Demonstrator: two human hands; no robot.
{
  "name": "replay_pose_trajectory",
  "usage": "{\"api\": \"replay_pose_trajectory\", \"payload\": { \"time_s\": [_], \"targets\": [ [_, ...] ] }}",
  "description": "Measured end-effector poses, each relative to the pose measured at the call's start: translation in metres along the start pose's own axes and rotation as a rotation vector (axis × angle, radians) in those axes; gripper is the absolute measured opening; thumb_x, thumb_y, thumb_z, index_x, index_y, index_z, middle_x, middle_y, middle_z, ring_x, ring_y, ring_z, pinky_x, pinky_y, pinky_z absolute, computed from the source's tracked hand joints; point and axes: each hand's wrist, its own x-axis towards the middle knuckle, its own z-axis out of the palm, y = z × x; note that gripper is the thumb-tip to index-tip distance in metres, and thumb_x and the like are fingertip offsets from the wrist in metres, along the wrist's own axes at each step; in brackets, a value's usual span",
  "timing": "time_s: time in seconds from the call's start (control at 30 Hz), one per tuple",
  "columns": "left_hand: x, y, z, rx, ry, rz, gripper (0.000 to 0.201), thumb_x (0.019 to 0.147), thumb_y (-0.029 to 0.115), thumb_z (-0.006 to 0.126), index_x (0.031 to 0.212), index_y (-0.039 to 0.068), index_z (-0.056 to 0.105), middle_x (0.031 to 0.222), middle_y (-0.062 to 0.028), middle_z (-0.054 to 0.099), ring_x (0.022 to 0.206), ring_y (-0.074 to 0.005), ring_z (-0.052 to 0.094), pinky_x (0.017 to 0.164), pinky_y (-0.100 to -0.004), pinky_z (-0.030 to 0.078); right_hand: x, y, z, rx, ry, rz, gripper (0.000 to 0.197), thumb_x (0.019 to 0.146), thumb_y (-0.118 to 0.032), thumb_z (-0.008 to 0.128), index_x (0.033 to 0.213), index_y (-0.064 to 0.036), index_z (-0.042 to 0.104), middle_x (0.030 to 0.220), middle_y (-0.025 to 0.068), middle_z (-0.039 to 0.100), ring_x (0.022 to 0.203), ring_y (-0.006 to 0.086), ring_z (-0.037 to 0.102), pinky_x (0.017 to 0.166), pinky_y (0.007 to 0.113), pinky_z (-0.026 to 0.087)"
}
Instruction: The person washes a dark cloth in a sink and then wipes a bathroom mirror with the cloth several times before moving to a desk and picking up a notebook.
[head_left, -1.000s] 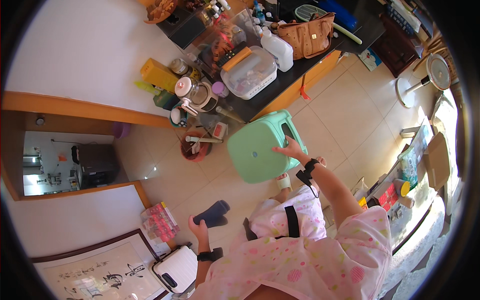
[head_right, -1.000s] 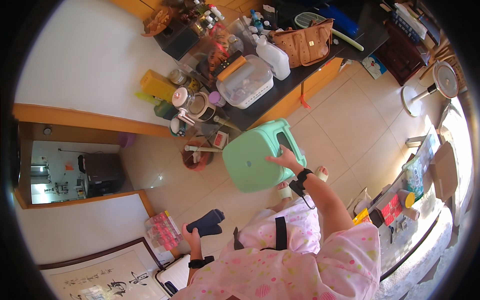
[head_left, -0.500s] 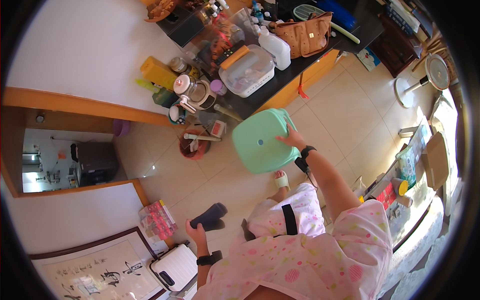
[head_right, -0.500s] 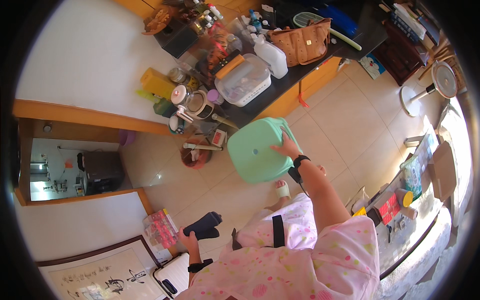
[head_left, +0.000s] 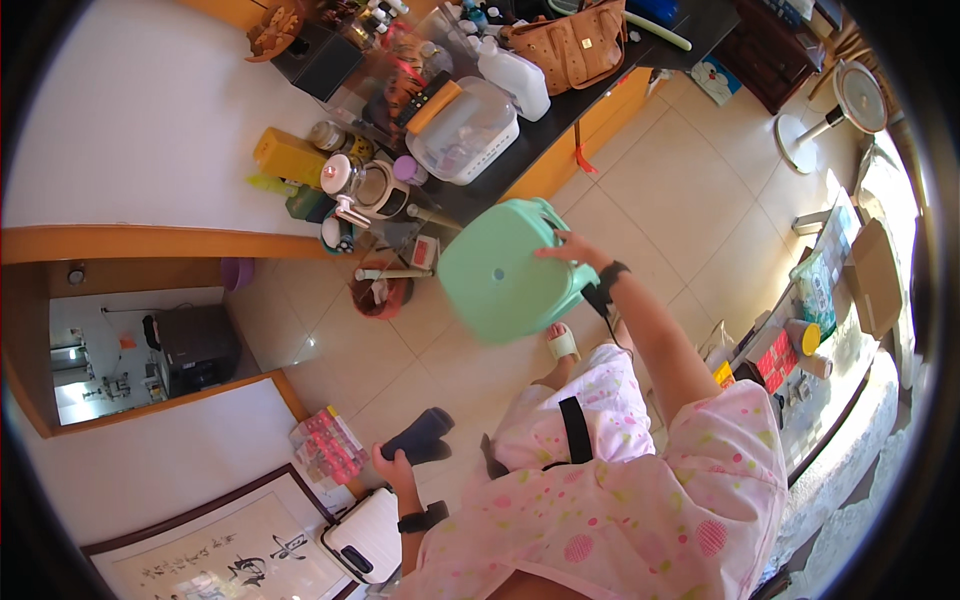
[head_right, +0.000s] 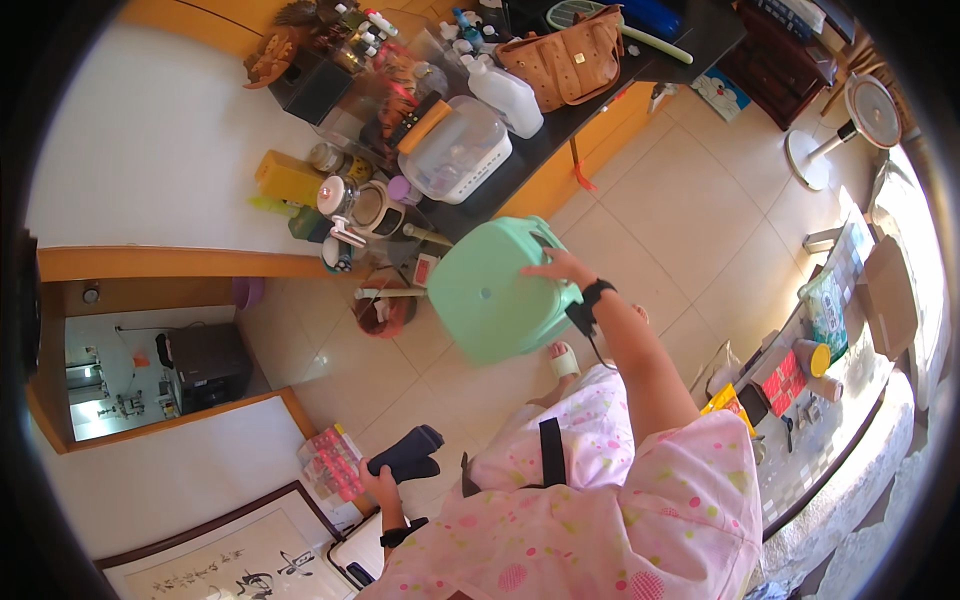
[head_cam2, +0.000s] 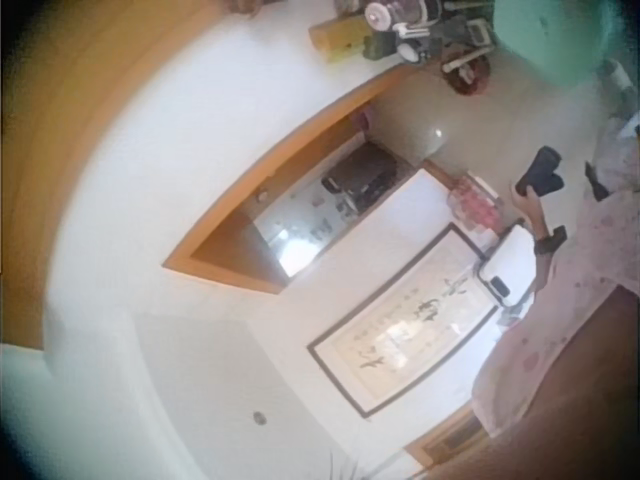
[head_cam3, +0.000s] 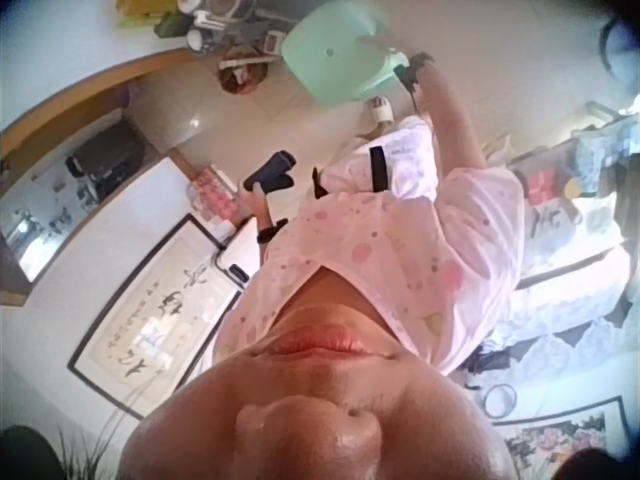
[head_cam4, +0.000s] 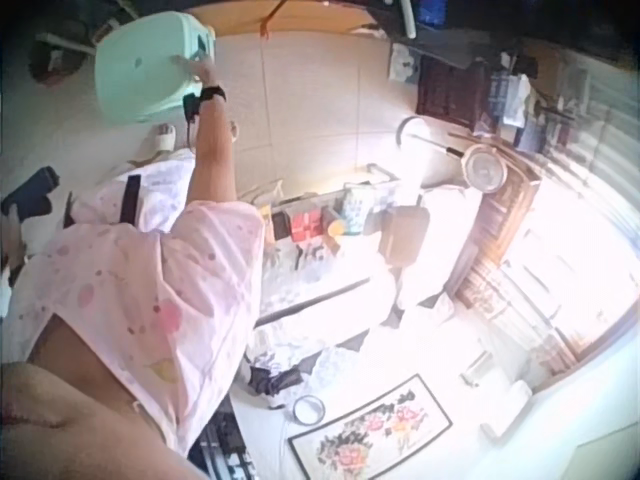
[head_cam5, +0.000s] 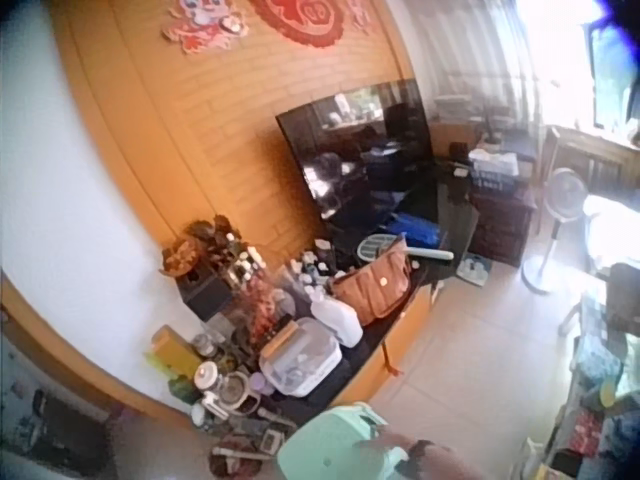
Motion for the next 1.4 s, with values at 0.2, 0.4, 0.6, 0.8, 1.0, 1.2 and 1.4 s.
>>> {"api": "replay_pose_trajectory", "payload": {
  "time_s": [0.2,0.4,0.6,0.8,1.0,1.2,1.4],
  "targets": [
    [0.005,-0.014,-0.002,0.05,-0.046,-0.012,0.03,0.065,0.001,0.056,0.093,-0.003,0.051,0.083,-0.013,0.051,0.08,-0.0285,0.05,0.08,-0.0372,0.044,0.013,0.005,-0.01,-0.497,0.456,-0.151,0.06,0.077,-0.047,0.071,0.125,-0.0125,0.059,0.115,0.016,0.065,0.102,0.0345,0.062,0.089,0.041,0.05],
    [0.01,0.01,0.006,0.057,-0.031,0.046,0.037,0.065,0.003,0.058,0.101,-0.003,0.054,0.088,-0.0151,0.055,0.085,-0.0308,0.053,0.084,-0.0398,0.044,-0.012,0.069,-0.004,-0.691,0.022,-0.132,0.054,0.083,-0.048,0.062,0.124,-0.0127,0.06,0.118,0.0122,0.064,0.112,0.0313,0.058,0.092,0.044,0.048],
    [0.036,0.076,0.016,-0.036,-0.42,0.157,0.026,0.063,0.003,0.056,0.087,-0.001,0.048,0.077,-0.0115,0.048,0.074,-0.0232,0.049,0.074,-0.0348,0.045,-0.119,0.113,-0.037,-0.636,0.094,-0.1,0.047,0.083,-0.039,0.063,0.122,-0.0129,0.06,0.112,0.0158,0.065,0.103,0.0337,0.062,0.086,0.046,0.051],
    [0.045,0.187,0.047,-0.195,-0.911,0.222,0.025,0.072,0.003,0.071,0.087,0.001,0.051,0.078,-0.0062,0.052,0.076,-0.0145,0.053,0.071,-0.029,0.046,-0.272,0.087,-0.1,-0.45,0.175,0.001,0.053,0.082,-0.032,0.07,0.126,-0.0055,0.058,0.114,0.0189,0.064,0.1,0.0319,0.064,0.085,0.039,0.052],
    [0.027,0.316,0.1,-0.341,-1.303,0.356,0.026,0.079,0.006,0.075,0.091,0.002,0.052,0.084,-0.0014,0.056,0.078,-0.0075,0.052,0.069,-0.0246,0.046,-0.387,-0.013,-0.141,0.081,0.379,-0.186,0.054,0.085,-0.025,0.071,0.132,-0.0071,0.053,0.112,0.012,0.067,0.102,0.0259,0.065,0.091,0.037,0.05],
    [-0.033,0.449,0.144,-0.223,-1.558,0.687,0.028,0.08,0.007,0.074,0.095,0.005,0.05,0.083,0.0001,0.05,0.077,-0.0076,0.047,0.067,-0.0248,0.043,-0.409,-0.049,-0.179,0.069,0.337,-0.701,0.062,0.081,-0.023,0.075,0.136,-0.0091,0.05,0.135,0.0121,0.053,0.12,0.0224,0.054,0.101,0.036,0.043],
    [-0.104,0.561,0.204,-0.225,-1.704,0.933,0.03,0.08,0.01,0.074,0.097,0.003,0.051,0.083,-0.003,0.052,0.079,-0.0113,0.048,0.072,-0.0262,0.042,-0.415,-0.017,-0.258,-0.088,0.262,-0.536,0.045,0.081,-0.021,0.07,0.121,-0.0055,0.057,0.111,0.0164,0.063,0.101,0.0311,0.061,0.087,0.038,0.048]
  ]
}}
